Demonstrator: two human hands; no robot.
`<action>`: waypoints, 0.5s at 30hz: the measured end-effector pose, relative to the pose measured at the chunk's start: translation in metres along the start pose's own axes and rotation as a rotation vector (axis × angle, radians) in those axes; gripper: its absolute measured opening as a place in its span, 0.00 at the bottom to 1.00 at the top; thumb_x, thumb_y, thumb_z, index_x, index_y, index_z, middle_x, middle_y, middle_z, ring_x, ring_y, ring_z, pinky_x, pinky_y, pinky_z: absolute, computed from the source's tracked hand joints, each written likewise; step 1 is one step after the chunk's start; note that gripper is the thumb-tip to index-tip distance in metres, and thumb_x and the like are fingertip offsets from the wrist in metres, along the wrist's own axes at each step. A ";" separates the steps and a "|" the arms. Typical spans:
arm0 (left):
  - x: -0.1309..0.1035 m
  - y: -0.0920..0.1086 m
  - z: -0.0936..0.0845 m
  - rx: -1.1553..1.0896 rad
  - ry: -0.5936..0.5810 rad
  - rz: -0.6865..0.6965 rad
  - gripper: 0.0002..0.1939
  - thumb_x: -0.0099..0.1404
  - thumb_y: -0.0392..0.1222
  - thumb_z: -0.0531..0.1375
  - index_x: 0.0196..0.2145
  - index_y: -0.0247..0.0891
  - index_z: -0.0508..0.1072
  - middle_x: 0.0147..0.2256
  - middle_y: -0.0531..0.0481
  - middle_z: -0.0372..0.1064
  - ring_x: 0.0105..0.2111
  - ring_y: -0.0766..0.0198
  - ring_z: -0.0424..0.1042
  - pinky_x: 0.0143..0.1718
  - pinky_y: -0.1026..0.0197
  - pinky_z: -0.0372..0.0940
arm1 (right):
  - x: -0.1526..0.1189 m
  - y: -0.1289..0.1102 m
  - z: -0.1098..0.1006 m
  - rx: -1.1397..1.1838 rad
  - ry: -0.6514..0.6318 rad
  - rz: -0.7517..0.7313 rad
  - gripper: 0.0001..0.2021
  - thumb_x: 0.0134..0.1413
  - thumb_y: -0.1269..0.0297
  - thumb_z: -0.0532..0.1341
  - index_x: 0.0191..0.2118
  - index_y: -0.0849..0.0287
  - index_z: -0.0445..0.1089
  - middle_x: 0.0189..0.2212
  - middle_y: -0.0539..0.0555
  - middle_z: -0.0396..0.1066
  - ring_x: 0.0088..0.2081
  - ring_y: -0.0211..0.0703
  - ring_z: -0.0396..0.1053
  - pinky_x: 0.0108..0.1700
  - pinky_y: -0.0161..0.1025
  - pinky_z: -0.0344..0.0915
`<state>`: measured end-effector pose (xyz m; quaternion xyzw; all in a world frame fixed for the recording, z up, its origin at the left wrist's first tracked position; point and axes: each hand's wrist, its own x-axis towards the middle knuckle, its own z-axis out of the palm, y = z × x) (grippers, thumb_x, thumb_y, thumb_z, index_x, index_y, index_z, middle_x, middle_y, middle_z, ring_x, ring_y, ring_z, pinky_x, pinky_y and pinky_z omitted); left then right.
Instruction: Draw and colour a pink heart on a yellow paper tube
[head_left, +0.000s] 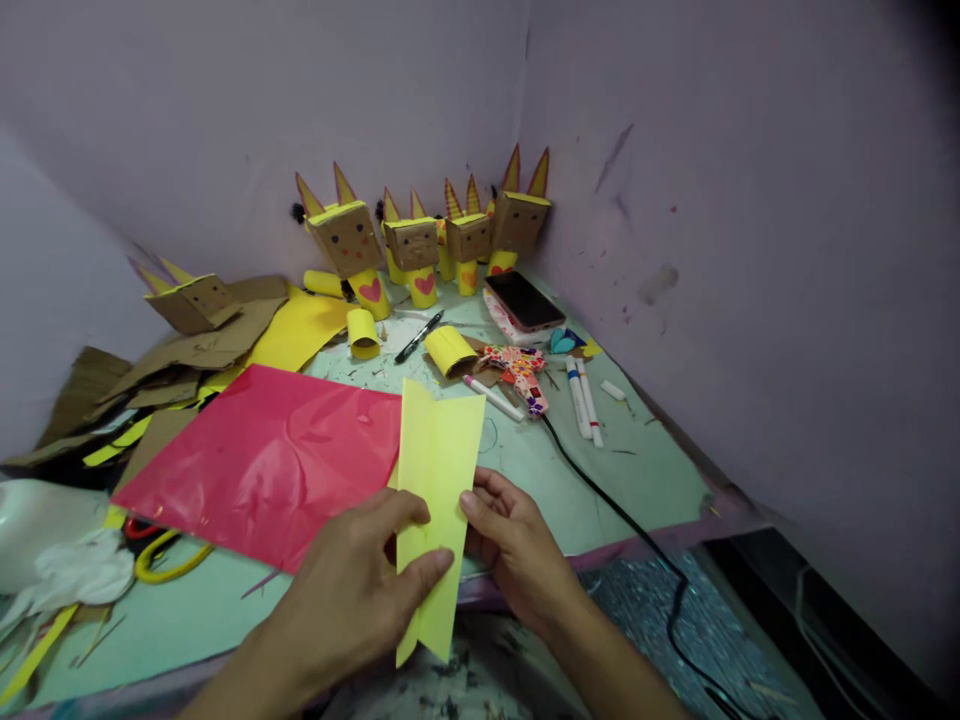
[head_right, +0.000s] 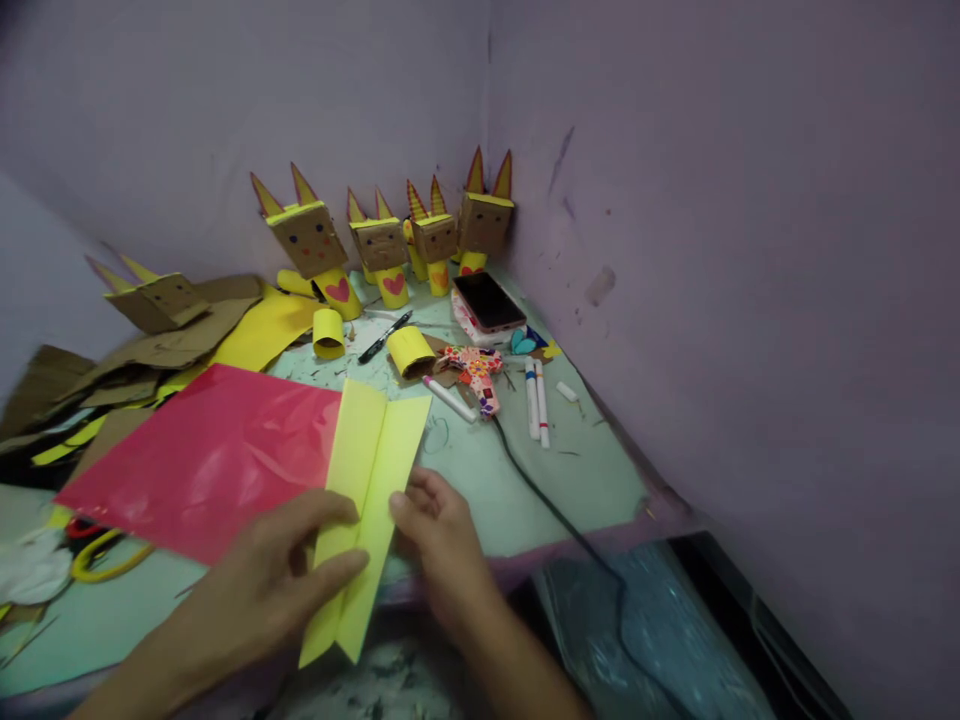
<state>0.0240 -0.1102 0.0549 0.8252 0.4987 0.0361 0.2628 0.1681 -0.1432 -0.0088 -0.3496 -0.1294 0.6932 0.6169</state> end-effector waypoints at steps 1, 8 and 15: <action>-0.002 0.003 0.001 0.046 -0.005 -0.013 0.17 0.58 0.54 0.54 0.38 0.40 0.67 0.29 0.50 0.68 0.27 0.59 0.68 0.28 0.60 0.59 | 0.000 0.000 0.000 0.001 0.000 -0.001 0.20 0.38 0.61 0.69 0.40 0.60 0.67 0.34 0.55 0.75 0.37 0.46 0.73 0.43 0.43 0.67; -0.008 0.015 0.009 0.223 -0.045 -0.105 0.18 0.58 0.52 0.54 0.43 0.41 0.62 0.37 0.46 0.69 0.35 0.48 0.71 0.31 0.54 0.59 | 0.003 0.003 -0.002 -0.042 0.004 -0.023 0.20 0.39 0.61 0.69 0.40 0.61 0.67 0.32 0.55 0.75 0.36 0.44 0.73 0.44 0.43 0.65; -0.006 0.006 0.004 0.131 -0.065 -0.177 0.21 0.56 0.53 0.56 0.44 0.41 0.61 0.36 0.47 0.70 0.36 0.50 0.70 0.35 0.55 0.59 | 0.002 0.003 -0.001 -0.044 0.000 -0.031 0.21 0.39 0.60 0.70 0.40 0.61 0.67 0.32 0.54 0.75 0.35 0.42 0.72 0.41 0.39 0.66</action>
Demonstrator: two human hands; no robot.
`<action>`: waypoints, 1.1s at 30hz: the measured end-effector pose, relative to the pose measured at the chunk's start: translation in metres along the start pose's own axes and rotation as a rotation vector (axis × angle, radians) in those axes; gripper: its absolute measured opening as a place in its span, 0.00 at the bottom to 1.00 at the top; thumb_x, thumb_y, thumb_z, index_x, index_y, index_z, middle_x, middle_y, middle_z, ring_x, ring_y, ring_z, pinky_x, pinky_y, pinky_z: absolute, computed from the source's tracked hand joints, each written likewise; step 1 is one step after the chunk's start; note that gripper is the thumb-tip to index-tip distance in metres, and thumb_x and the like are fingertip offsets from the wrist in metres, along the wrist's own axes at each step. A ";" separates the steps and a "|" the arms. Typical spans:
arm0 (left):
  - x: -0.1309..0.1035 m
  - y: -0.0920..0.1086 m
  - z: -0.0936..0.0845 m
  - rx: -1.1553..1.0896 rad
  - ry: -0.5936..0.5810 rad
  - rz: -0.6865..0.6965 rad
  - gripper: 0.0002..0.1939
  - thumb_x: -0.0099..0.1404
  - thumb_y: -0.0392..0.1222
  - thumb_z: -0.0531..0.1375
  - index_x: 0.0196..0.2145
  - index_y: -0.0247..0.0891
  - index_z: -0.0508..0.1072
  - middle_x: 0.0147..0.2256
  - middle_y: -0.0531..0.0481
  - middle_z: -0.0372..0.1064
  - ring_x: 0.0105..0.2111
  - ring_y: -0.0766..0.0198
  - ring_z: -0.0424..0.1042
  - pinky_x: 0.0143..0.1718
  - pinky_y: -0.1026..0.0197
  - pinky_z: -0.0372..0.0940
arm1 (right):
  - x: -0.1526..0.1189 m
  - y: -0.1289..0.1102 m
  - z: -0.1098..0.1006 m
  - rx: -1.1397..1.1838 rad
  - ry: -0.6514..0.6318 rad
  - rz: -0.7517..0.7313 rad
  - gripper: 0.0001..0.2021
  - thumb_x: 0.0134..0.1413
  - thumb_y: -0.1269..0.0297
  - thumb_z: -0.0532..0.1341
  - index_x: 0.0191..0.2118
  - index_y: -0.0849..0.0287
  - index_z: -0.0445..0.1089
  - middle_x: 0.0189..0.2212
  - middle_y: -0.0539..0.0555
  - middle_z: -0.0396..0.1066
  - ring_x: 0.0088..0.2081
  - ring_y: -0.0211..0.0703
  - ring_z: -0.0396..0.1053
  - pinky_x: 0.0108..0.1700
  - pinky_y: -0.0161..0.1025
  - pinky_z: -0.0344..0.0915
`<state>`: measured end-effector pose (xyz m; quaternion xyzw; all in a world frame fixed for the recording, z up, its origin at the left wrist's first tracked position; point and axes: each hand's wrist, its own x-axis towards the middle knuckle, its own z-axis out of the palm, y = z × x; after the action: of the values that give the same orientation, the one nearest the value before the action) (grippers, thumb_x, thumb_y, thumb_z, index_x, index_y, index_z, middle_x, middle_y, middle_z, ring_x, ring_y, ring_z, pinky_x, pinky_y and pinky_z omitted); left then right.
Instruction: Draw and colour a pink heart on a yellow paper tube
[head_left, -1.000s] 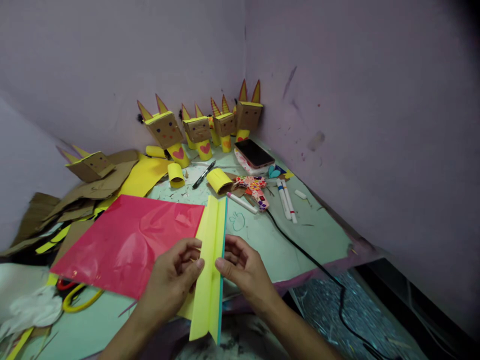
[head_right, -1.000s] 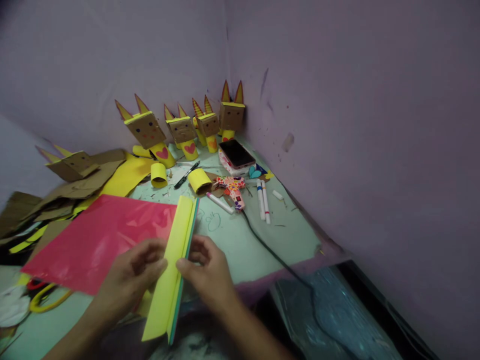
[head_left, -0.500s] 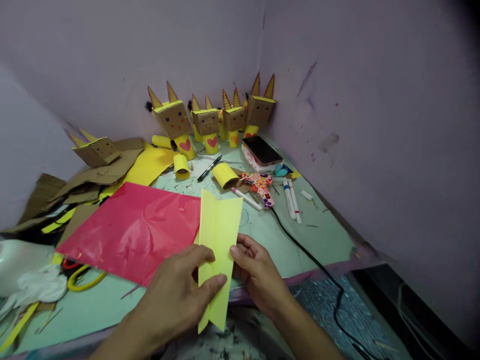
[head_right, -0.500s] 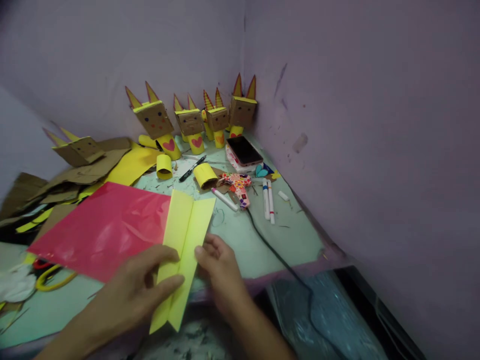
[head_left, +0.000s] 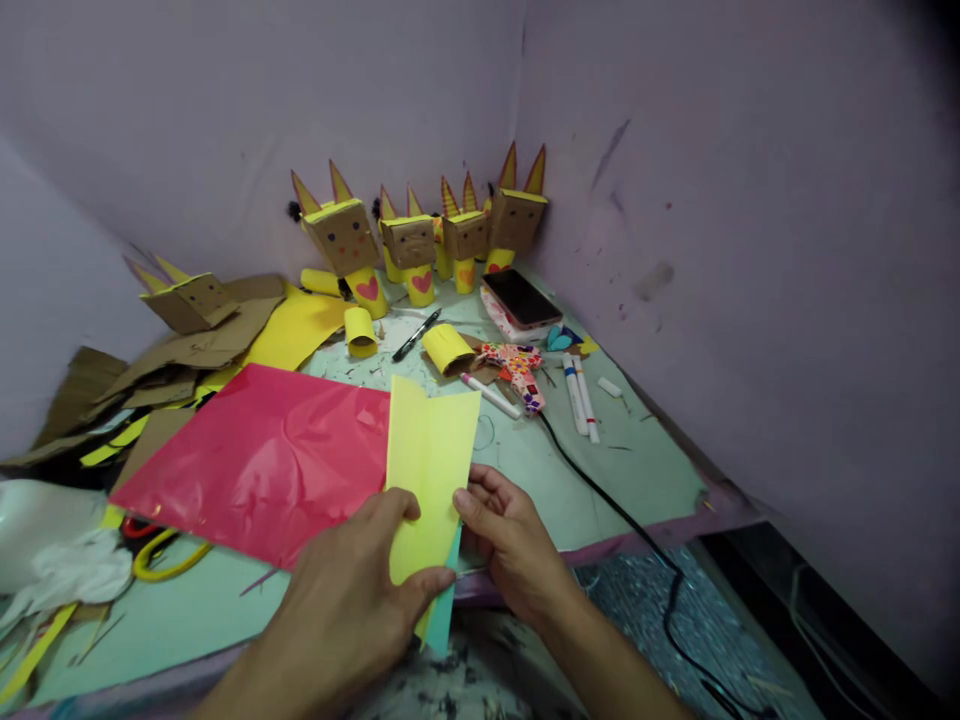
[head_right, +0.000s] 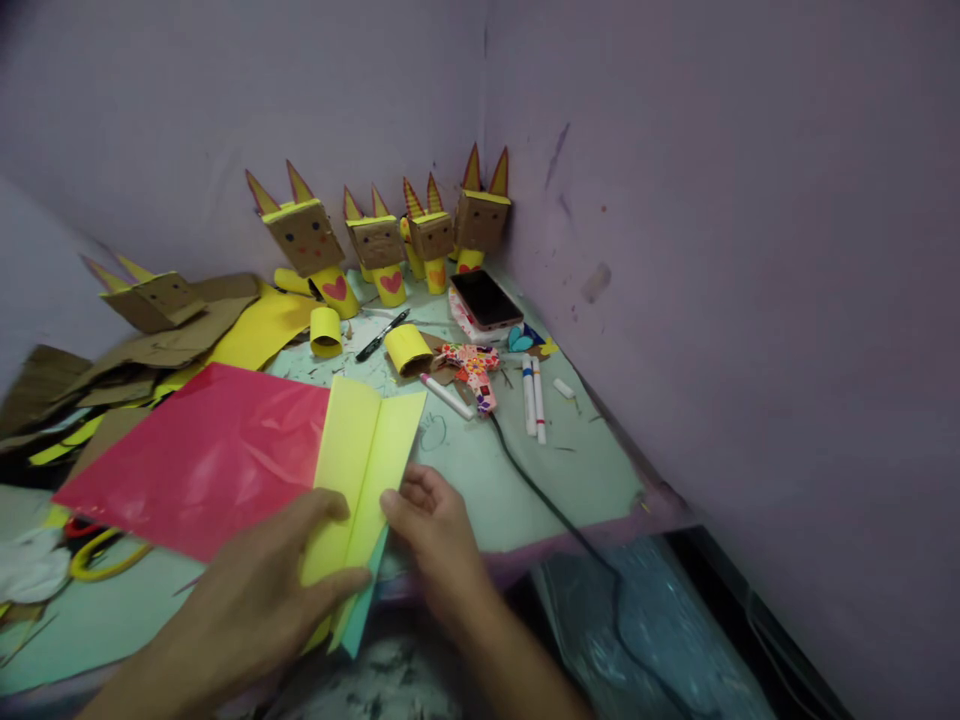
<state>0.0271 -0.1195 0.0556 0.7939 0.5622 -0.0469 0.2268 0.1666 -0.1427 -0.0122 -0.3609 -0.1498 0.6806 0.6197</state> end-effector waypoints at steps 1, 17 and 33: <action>0.000 -0.001 -0.001 -0.020 0.002 -0.005 0.21 0.56 0.53 0.57 0.44 0.42 0.61 0.36 0.47 0.70 0.37 0.51 0.70 0.35 0.55 0.59 | 0.000 0.000 0.000 0.004 -0.006 -0.001 0.21 0.39 0.60 0.70 0.40 0.61 0.67 0.32 0.54 0.75 0.35 0.43 0.73 0.42 0.40 0.66; -0.001 -0.029 -0.011 -0.406 0.197 0.115 0.13 0.62 0.48 0.51 0.24 0.39 0.61 0.21 0.56 0.57 0.22 0.67 0.59 0.20 0.68 0.55 | -0.015 0.000 0.000 -0.505 0.326 -0.284 0.26 0.42 0.63 0.64 0.49 0.54 0.58 0.53 0.58 0.62 0.50 0.49 0.63 0.50 0.47 0.61; -0.013 -0.001 0.077 0.196 0.780 0.892 0.13 0.62 0.34 0.49 0.36 0.41 0.73 0.33 0.44 0.74 0.34 0.57 0.73 0.34 0.57 0.71 | 0.025 -0.022 -0.011 -0.857 0.058 -0.078 0.12 0.43 0.54 0.62 0.26 0.59 0.71 0.22 0.53 0.73 0.25 0.44 0.67 0.23 0.34 0.58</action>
<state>0.0352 -0.1626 -0.0091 0.9291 0.2097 0.2957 -0.0728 0.1907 -0.1170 -0.0132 -0.5986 -0.4150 0.5227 0.4429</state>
